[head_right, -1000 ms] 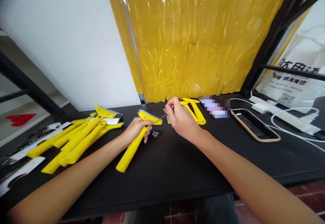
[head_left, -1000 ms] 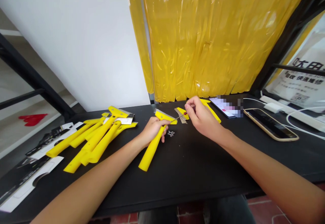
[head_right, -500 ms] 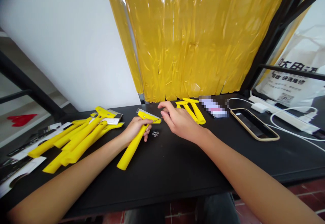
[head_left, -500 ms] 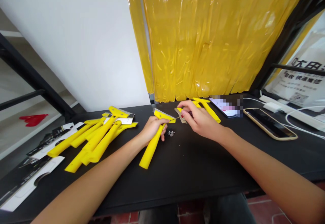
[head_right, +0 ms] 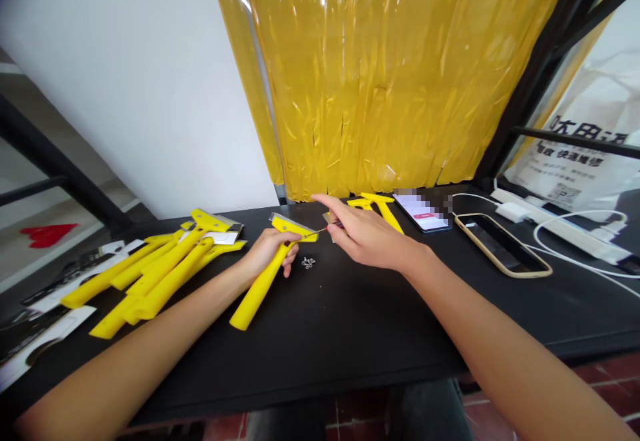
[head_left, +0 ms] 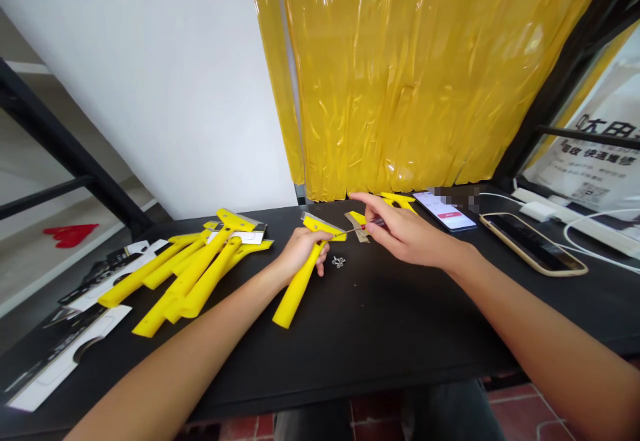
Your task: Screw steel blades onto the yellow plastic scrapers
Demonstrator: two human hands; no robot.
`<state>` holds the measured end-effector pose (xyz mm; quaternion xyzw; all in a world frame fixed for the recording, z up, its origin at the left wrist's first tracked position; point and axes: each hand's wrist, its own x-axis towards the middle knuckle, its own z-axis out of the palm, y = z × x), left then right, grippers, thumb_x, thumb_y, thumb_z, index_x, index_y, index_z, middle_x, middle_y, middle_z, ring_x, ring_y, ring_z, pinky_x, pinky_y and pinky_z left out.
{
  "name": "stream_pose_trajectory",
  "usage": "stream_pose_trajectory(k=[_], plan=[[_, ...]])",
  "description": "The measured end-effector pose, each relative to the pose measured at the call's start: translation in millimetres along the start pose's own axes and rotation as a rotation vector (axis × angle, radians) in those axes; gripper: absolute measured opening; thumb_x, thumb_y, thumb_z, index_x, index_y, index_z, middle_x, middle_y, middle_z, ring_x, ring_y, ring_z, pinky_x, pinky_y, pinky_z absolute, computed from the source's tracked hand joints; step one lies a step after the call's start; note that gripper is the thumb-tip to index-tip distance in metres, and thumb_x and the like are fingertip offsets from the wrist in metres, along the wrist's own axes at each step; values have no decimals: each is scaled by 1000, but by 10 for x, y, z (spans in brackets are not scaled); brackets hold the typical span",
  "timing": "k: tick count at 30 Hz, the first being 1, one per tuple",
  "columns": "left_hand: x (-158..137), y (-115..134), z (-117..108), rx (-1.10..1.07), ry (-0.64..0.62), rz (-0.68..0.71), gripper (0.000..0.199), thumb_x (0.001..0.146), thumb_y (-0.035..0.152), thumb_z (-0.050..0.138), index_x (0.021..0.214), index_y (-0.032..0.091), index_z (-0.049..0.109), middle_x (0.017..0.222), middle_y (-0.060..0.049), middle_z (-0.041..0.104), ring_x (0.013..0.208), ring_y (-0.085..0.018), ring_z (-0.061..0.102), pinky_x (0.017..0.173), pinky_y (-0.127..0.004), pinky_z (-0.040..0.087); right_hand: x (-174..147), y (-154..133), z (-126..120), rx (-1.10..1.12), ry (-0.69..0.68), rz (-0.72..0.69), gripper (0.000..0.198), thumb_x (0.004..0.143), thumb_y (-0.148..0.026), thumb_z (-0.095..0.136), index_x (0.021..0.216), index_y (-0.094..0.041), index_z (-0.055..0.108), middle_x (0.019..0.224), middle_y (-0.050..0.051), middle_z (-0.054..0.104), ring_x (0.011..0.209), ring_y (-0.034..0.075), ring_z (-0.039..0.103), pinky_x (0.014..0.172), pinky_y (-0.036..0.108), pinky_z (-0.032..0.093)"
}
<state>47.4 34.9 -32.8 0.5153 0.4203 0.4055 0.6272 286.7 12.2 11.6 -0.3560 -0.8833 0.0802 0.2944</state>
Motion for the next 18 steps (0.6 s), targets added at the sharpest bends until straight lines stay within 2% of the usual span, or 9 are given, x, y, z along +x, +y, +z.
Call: stream_pose_trajectory(k=[4,7,10,13,18], plan=[[-8,3,23,28,-9,-21,29,74,29,72,54,16,55,47,1,46,35,-11,41,33,-29,47,20,-9,85,-26,96,101,43,102,-38,41,143,-26,47,90,4,71,77,20,65,70,31,45],[-5,-7,18,25,-1,-4,28,74,28,72,55,16,56,47,1,45,36,-11,41,33,-29,47,19,-20,120,2,99,81,44,102,-32,41,146,-26,43,90,4,71,74,20,63,69,31,44],[1,-27,-8,18,12,20,26,75,29,72,57,15,58,50,1,47,37,-11,42,34,-30,48,7,-22,111,16,78,39,51,100,-27,44,150,-26,36,107,9,70,82,21,64,72,33,46],[4,-45,-29,36,-3,19,27,77,30,70,57,15,59,52,0,48,38,-12,44,34,-30,48,2,-24,96,21,78,30,53,98,-26,46,150,-26,37,118,11,66,89,22,65,76,35,48],[5,-57,-9,54,-18,24,30,76,31,71,54,15,58,50,0,46,38,-12,44,35,-29,48,22,-51,137,35,120,102,43,98,-40,52,139,-25,48,108,8,69,83,21,66,74,34,49]])
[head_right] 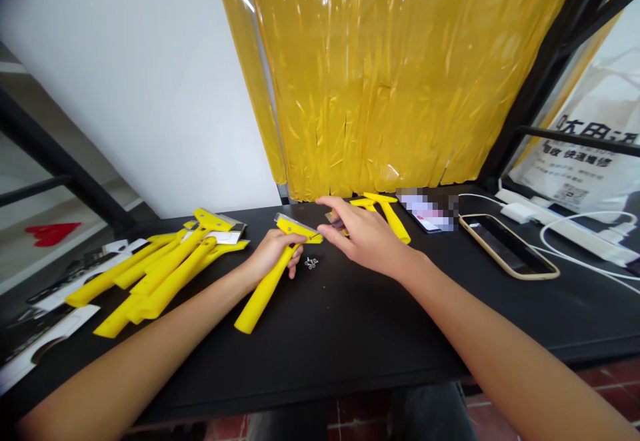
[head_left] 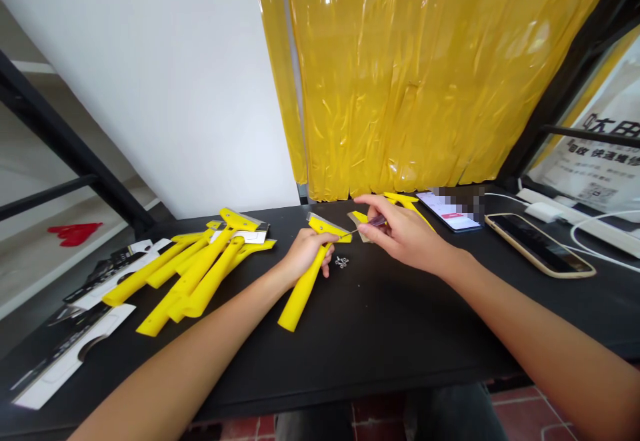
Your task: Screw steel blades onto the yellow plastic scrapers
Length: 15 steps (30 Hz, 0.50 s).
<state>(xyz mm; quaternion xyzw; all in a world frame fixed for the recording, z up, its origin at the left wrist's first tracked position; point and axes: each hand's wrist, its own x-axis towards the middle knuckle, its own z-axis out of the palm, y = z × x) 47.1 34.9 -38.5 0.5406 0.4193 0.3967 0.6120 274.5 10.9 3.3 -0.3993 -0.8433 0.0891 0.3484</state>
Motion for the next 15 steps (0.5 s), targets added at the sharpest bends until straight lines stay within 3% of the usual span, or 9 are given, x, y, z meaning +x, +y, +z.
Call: stream_pose_trajectory(k=[2,5,10,12,15], plan=[[3,-5,12,0,3,0,30,76,31,71,54,16,57,49,1,46,37,-11,44,35,-29,47,5,-11,19,-17,26,54,37,100,-44,49,130,-25,54,98,6,71,79,20,67,73,33,47],[5,-6,22,5,8,-5,32,75,31,72,52,16,56,49,0,47,37,-11,45,34,-28,47,1,-18,17,-16,36,64,33,103,-38,41,129,-24,54,93,5,71,76,19,66,71,32,46],[-15,26,31,-17,68,6,31,75,29,70,52,15,55,49,1,46,37,-11,44,34,-29,47,-24,-14,-29,-34,-86,-60,46,100,-27,44,146,-24,39,109,8,69,90,21,66,76,31,47],[-23,34,31,-27,84,16,30,76,28,69,52,15,55,49,1,46,38,-11,44,35,-29,48,-24,-14,-32,-57,-91,-59,45,99,-29,45,144,-25,42,112,8,69,92,22,66,77,32,47],[-24,26,27,-4,62,13,31,77,28,69,53,15,56,50,0,47,38,-12,45,35,-29,47,-10,-15,-16,-73,-32,20,35,101,-38,45,132,-25,53,98,6,71,81,20,66,72,31,46]])
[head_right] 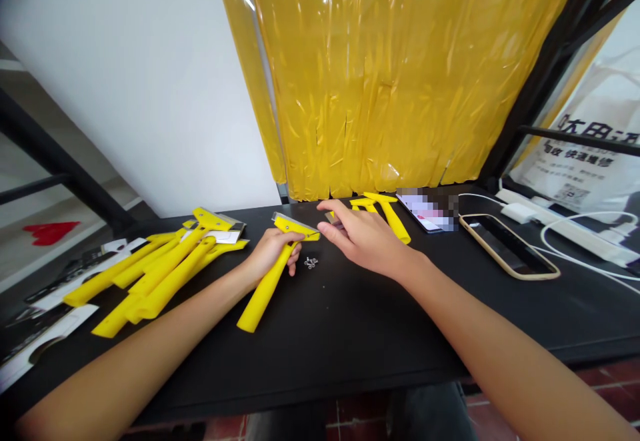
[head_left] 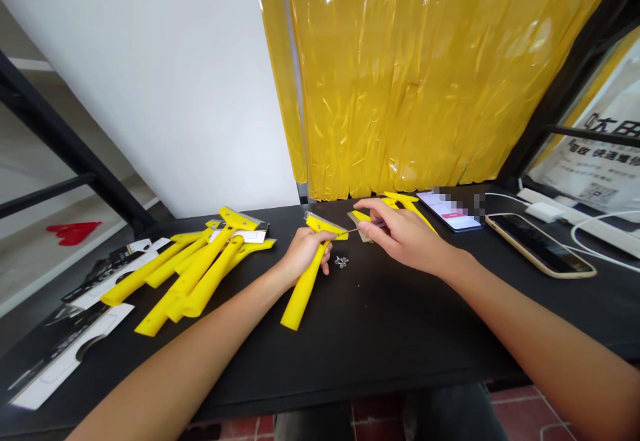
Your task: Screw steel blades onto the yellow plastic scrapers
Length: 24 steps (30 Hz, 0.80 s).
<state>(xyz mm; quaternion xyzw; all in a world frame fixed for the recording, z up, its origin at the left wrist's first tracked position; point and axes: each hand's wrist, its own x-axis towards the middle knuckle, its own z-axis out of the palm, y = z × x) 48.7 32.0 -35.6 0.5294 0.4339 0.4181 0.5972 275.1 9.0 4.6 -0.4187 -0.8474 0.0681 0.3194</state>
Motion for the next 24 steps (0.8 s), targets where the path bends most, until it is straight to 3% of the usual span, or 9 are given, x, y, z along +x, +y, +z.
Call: stream_pose_trajectory(k=[4,8,14,20,24], plan=[[9,-20,-5,42,-29,-18,32,78,30,69,52,15,56,49,0,48,37,-12,46,34,-29,47,15,-3,29,36,47,35,33,101,-33,43,132,-24,52,85,3,70,71,17,64,65,29,43],[16,-28,-1,37,-47,-9,31,77,29,69,53,15,56,49,1,48,38,-12,46,34,-29,48,13,-11,47,51,64,-5,46,93,-24,53,138,-24,47,97,5,70,77,17,66,68,28,45],[13,-32,10,19,-47,-25,27,77,29,70,58,15,56,52,1,48,39,-12,46,33,-28,48,20,3,46,20,64,73,29,100,-40,48,122,-24,60,82,2,71,69,18,66,64,29,45],[-5,-14,27,35,-31,-18,30,79,29,67,55,16,55,51,1,46,39,-11,45,33,-27,47,1,6,54,67,6,-111,36,98,-30,51,135,-28,53,129,7,66,97,20,69,85,33,51],[-21,11,45,27,-36,-40,28,79,29,66,57,16,54,50,1,46,38,-11,43,32,-27,46,18,12,27,41,16,-29,29,102,-39,45,120,-25,63,111,5,73,89,19,69,79,32,50]])
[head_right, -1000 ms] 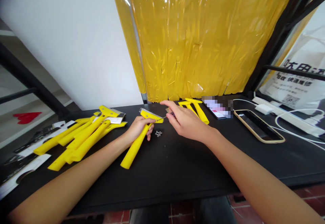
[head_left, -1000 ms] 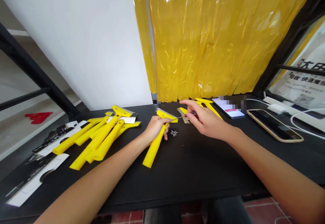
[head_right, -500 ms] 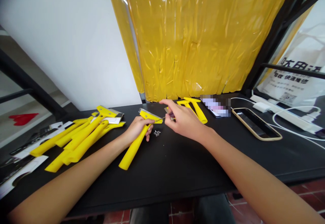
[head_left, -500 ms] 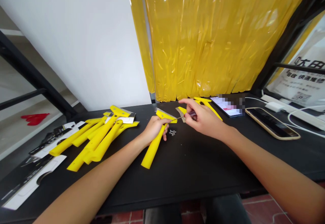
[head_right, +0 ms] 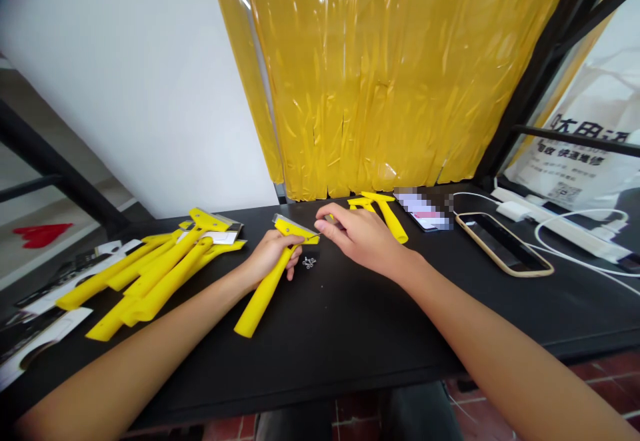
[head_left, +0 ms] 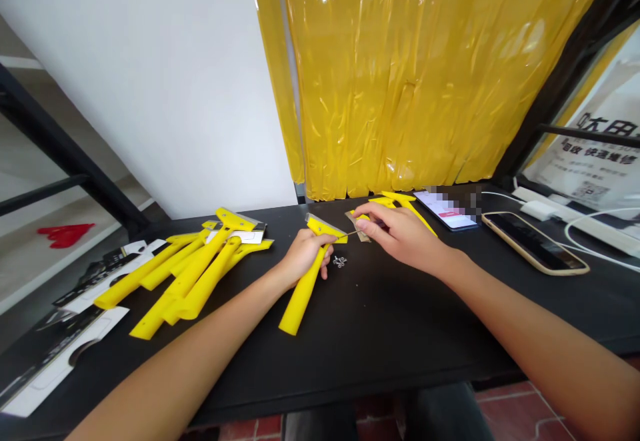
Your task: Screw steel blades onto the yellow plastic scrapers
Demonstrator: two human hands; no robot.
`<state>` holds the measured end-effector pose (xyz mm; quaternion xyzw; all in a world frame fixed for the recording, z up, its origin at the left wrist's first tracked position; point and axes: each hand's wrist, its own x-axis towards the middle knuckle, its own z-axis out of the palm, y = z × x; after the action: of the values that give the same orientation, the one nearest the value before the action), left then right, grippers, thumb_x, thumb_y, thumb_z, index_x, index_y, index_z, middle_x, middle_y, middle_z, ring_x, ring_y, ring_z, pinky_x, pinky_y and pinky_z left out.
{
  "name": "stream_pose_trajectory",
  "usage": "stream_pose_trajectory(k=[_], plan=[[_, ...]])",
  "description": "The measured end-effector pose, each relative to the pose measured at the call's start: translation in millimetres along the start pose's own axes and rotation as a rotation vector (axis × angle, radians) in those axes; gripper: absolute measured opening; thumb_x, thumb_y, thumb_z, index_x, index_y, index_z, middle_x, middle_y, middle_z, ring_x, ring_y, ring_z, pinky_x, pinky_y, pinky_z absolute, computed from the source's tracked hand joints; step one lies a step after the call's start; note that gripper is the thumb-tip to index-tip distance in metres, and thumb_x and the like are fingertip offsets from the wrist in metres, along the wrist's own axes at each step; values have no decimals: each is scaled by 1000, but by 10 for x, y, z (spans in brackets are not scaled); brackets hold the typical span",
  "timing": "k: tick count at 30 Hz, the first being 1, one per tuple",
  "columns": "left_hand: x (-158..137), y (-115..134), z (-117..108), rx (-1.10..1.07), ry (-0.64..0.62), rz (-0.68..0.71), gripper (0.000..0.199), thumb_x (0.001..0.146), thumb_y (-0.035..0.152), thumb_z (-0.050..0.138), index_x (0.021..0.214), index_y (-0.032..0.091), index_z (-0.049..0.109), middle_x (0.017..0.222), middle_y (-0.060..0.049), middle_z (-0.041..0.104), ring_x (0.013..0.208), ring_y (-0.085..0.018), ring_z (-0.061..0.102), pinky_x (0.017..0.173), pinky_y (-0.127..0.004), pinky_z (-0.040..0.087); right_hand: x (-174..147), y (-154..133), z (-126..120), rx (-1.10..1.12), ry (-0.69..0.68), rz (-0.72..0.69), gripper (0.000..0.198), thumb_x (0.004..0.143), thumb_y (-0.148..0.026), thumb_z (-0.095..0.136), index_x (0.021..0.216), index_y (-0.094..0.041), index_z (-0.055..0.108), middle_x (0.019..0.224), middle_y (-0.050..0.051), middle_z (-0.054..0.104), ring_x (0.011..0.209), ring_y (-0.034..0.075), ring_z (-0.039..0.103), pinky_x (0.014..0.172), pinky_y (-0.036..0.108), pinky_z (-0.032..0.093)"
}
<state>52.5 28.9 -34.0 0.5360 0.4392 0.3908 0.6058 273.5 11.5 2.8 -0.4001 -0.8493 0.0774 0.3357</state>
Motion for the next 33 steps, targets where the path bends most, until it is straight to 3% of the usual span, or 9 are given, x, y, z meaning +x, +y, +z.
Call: stream_pose_trajectory(k=[3,7,13,19,24,28,30,33], plan=[[-11,18,11,-1,-9,-22,29,80,29,65,56,17,52,49,1,46,38,-11,42,32,-27,46,3,-5,-7,-18,31,39,29,102,-37,44,121,-24,62,93,4,74,75,18,67,71,30,47],[-6,13,-3,-11,-15,-17,27,81,30,66,61,18,53,50,2,46,39,-11,42,33,-27,46,-8,-33,4,3,35,2,35,98,-29,48,132,-24,55,100,6,71,74,16,65,67,28,46],[29,-37,-35,7,-25,-8,29,82,34,66,63,17,53,52,2,46,39,-11,44,34,-26,47,10,-12,-14,23,8,86,31,100,-41,48,123,-24,60,84,2,70,70,16,64,65,29,43],[39,-50,-31,23,-15,-19,32,85,37,63,62,17,53,52,2,46,38,-10,43,34,-26,46,-2,-32,-23,-11,3,27,35,98,-31,49,132,-25,55,100,5,72,81,18,66,69,29,45],[35,-48,-22,32,-14,-12,30,85,35,63,63,17,52,52,2,47,39,-10,44,35,-25,47,2,-25,-20,-69,-22,44,31,100,-36,45,125,-25,61,85,3,73,72,19,65,67,30,43],[25,-31,-4,31,9,-20,28,86,33,62,64,17,52,52,1,48,39,-11,45,34,-25,46,2,-25,-4,-62,22,9,42,92,-26,53,134,-25,54,98,5,72,80,19,66,70,29,45],[24,-29,-3,36,6,-20,29,86,33,62,64,17,53,52,2,47,39,-10,44,35,-25,47,2,-29,-9,-48,13,9,39,93,-29,55,132,-25,56,104,5,73,87,20,67,74,30,47],[27,-35,-13,44,7,-15,30,86,34,61,63,17,53,52,2,47,39,-10,44,35,-26,48,5,-20,-27,-48,-46,45,31,100,-38,47,125,-25,61,94,4,74,82,20,67,74,31,46]])
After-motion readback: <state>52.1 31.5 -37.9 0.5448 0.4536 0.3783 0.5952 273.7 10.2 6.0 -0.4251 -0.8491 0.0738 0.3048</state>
